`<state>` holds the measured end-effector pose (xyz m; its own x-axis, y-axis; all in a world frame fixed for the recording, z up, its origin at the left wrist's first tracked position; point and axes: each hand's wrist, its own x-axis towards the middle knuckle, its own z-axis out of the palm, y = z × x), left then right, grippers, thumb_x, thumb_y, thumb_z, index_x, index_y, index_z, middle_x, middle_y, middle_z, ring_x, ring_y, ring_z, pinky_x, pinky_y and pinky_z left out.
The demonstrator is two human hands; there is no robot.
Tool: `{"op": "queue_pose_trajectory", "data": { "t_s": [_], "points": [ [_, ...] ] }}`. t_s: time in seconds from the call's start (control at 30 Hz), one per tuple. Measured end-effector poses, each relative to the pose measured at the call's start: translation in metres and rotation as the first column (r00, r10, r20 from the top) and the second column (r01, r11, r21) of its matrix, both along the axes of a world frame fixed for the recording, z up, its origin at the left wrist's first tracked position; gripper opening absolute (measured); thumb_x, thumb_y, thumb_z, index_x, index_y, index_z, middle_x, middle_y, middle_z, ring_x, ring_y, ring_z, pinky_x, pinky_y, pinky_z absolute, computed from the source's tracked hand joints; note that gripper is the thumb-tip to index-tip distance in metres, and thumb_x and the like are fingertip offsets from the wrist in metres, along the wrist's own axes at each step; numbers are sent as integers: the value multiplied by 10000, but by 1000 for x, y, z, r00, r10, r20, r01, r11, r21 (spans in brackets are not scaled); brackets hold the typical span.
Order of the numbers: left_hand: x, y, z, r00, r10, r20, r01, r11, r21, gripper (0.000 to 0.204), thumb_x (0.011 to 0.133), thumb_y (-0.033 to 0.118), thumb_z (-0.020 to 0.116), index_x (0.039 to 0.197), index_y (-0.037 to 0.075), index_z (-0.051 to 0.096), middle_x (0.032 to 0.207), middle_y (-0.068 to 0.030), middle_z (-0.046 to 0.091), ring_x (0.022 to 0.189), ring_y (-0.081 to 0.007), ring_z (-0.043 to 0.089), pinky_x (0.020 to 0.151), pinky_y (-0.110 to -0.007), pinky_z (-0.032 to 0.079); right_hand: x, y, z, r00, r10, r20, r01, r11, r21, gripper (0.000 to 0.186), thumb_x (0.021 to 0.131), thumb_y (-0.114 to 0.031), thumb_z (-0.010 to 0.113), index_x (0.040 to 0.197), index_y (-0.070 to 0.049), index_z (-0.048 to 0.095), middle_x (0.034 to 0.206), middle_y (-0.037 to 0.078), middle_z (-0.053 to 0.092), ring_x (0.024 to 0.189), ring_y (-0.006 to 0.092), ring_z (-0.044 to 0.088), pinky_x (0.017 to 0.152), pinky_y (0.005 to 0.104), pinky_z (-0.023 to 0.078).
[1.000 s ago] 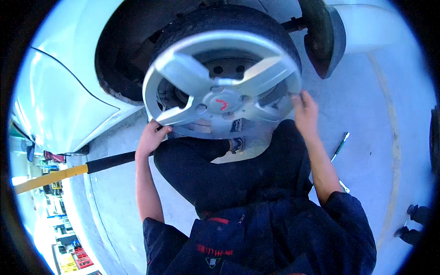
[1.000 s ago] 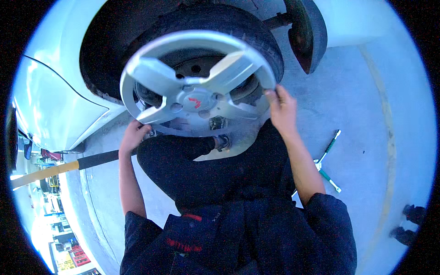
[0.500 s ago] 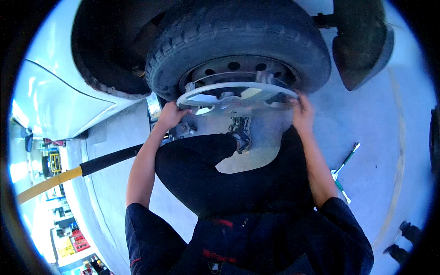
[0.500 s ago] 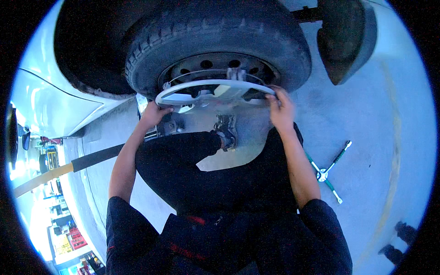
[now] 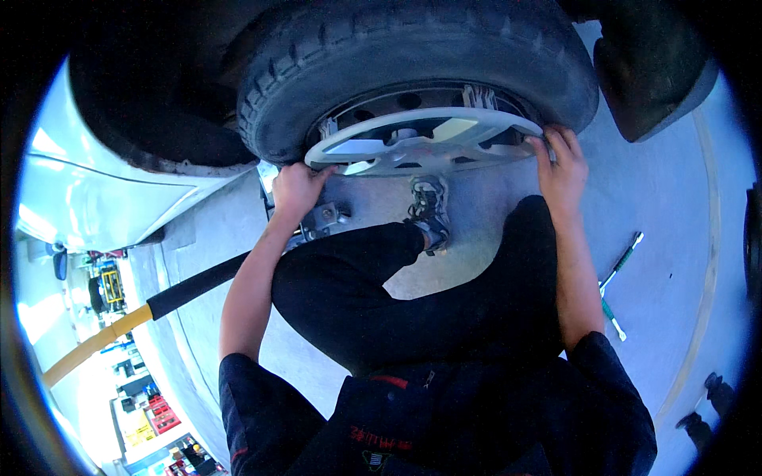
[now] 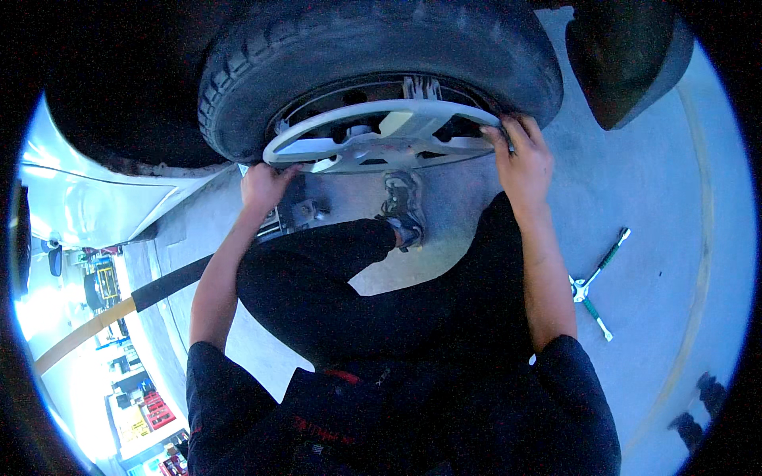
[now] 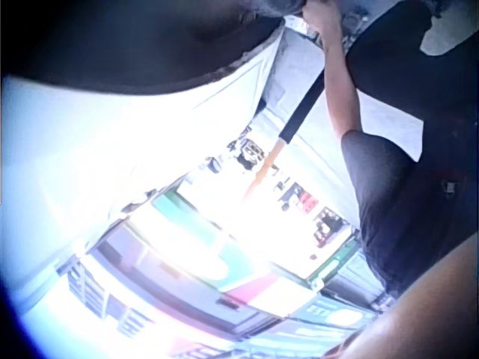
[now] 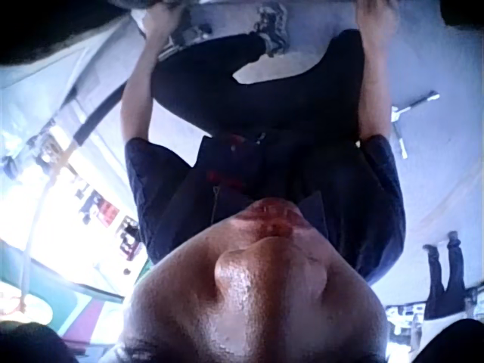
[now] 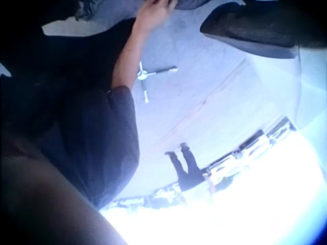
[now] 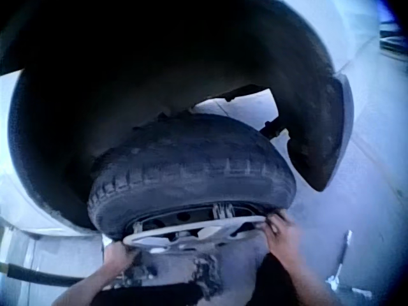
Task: The person mounts a tire onto a car wheel hub, places a hubcap over the wheel, and tightens the lug nuts by hand and with a lug wrench. The car is raised on a floor jack during the process.
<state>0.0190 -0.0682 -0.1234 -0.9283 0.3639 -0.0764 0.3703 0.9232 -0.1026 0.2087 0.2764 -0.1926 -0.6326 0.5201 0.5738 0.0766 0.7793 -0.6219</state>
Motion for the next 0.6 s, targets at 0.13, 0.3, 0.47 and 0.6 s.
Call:
{"op": "queue_pose_trajectory", "data": {
  "t_s": [0.13, 0.3, 0.47, 0.6],
  "points": [
    [-4, -7, -14, 998, -12, -54, 15, 998, 54, 554, 751, 535, 612, 656, -9, 661, 603, -200, 609, 603, -351, 630, 567, -435, 500, 2, 2, 3, 988, -75, 135, 85, 994, -67, 285, 739, -278, 701, 871, -32, 642, 834, 140, 614, 718, 288, 619, 605, 345, 476],
    [-10, -13, -21, 1000, -13, -9, 13, 996, 88, 605, 747, 545, 611, 628, -47, 642, 581, -231, 588, 605, -369, 624, 554, -442, 490, -1, 9, -7, 991, -95, 98, 107, 986, -126, 304, 729, -336, 701, 806, -45, 660, 733, 139, 621, 652, 298, 618, 582, 350, 475],
    [-4, 0, -13, 999, -52, -10, 52, 996, 78, 570, 766, 509, 608, 600, -36, 633, 575, -210, 592, 592, -359, 619, 554, -431, 485, 6, 11, -2, 988, -93, 122, 100, 994, -50, 276, 744, -288, 707, 872, -45, 677, 761, 123, 651, 653, 221, 631, 607, 305, 478],
    [1, -15, -18, 993, -71, -90, 80, 991, 103, 548, 779, 506, 593, 648, -23, 645, 563, -193, 588, 573, -352, 612, 555, -429, 484, 3, 4, -3, 989, -116, 97, 123, 990, -69, 254, 730, -296, 703, 807, -57, 668, 758, 137, 629, 664, 293, 621, 584, 342, 478]
  ]
}}
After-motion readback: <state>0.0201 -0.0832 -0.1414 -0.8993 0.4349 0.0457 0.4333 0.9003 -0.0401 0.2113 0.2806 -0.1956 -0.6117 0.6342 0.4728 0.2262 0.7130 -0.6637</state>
